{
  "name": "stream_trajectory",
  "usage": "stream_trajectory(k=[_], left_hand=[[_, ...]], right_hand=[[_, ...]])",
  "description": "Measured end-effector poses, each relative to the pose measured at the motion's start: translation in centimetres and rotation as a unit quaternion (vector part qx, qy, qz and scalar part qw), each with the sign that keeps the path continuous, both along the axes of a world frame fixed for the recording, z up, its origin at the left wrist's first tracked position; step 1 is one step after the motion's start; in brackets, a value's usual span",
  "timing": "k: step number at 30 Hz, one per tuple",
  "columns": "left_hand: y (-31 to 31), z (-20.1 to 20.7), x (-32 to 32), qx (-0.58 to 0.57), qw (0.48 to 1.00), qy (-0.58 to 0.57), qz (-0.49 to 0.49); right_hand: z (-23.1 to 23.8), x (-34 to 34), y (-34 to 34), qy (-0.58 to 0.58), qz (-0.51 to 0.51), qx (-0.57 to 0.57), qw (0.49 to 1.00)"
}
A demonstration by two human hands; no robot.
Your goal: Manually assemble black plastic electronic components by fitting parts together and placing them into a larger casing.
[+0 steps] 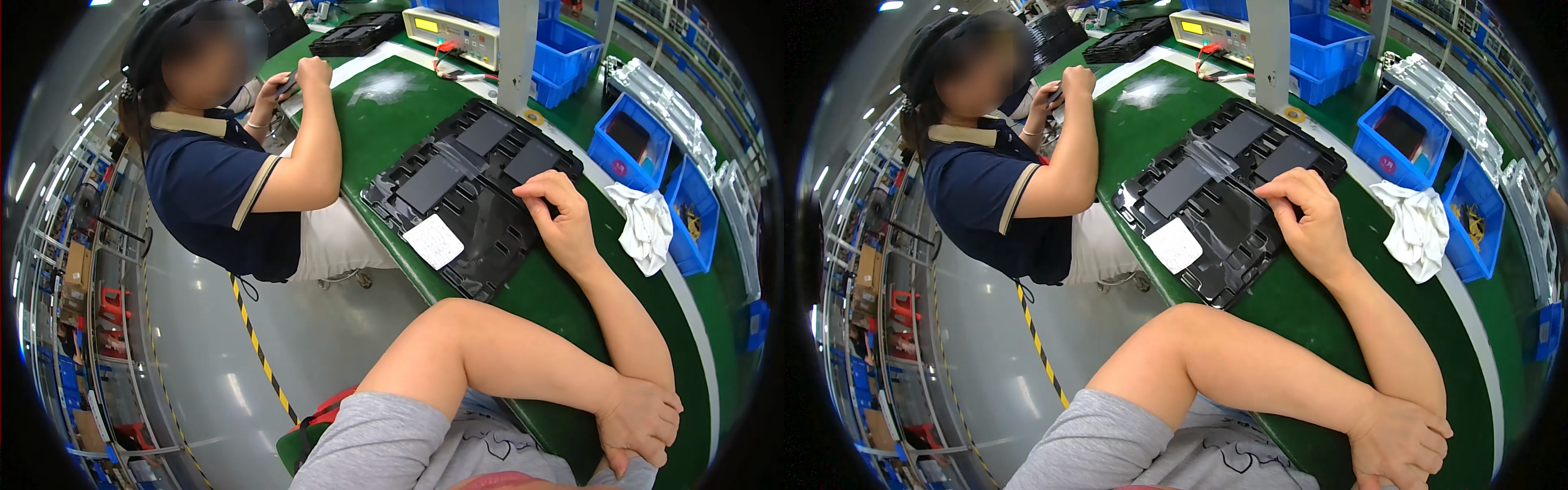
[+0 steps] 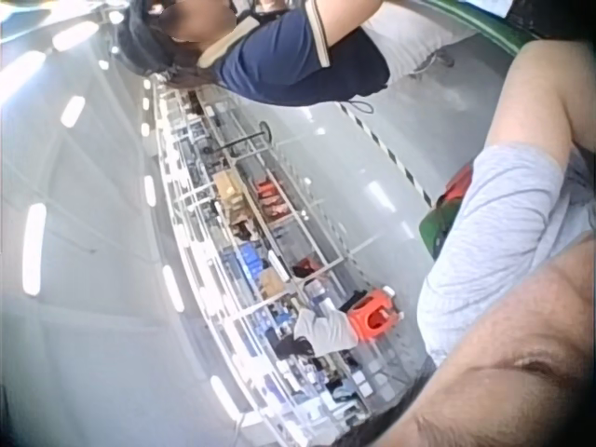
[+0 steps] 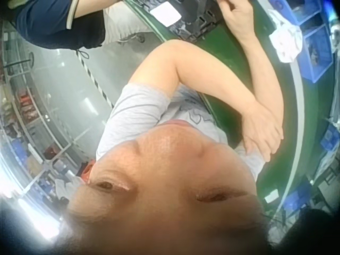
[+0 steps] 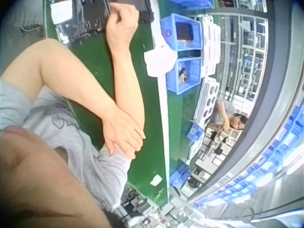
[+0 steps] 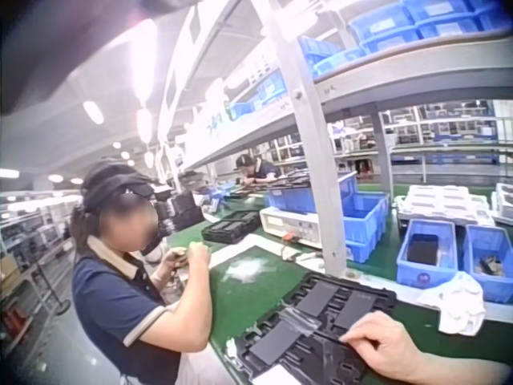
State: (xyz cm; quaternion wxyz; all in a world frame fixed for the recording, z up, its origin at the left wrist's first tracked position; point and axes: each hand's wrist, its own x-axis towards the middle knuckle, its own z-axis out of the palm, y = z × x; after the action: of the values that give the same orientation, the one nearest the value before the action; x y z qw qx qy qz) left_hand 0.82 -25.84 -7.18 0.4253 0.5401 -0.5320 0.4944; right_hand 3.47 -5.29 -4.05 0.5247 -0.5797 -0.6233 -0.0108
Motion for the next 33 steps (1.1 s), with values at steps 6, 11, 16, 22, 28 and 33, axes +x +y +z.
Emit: stream_trajectory(k=[6, 11, 16, 22, 28, 33], left_hand=[[0.8, 0.4, -0.7, 0.036, 0.999, 0.018, 0.016], [1.0, 0.5, -0.7, 0.048, 0.998, 0.022, 0.019], [0.9, 0.4, -0.5, 0.048, 0.999, 0.020, 0.006], [1.6, 1.0, -1.0, 0.092, 0.995, 0.045, -0.010], [3.4, 1.9, -1.8, 0.144, 0.984, 0.101, -0.043], [3.8, 2.3, -2.3, 0.154, 0.981, 0.113, -0.036]], right_hand=[[0.1, 0.1, -0.1, -0.004, 0.004, -0.002, 1.000], [0.0, 0.1, 0.1, -0.002, 0.005, 0.006, 1.000], [0.0, 0.0, 0.1, 0.004, 0.003, -0.001, 1.000], [-0.3, 0.4, 0.0, -0.019, -0.004, 0.005, 1.000], [-1.0, 1.0, 0.4, -0.040, 0.013, 0.029, 0.999], [-1.3, 1.1, 0.1, -0.032, 0.000, 0.024, 0.999]])
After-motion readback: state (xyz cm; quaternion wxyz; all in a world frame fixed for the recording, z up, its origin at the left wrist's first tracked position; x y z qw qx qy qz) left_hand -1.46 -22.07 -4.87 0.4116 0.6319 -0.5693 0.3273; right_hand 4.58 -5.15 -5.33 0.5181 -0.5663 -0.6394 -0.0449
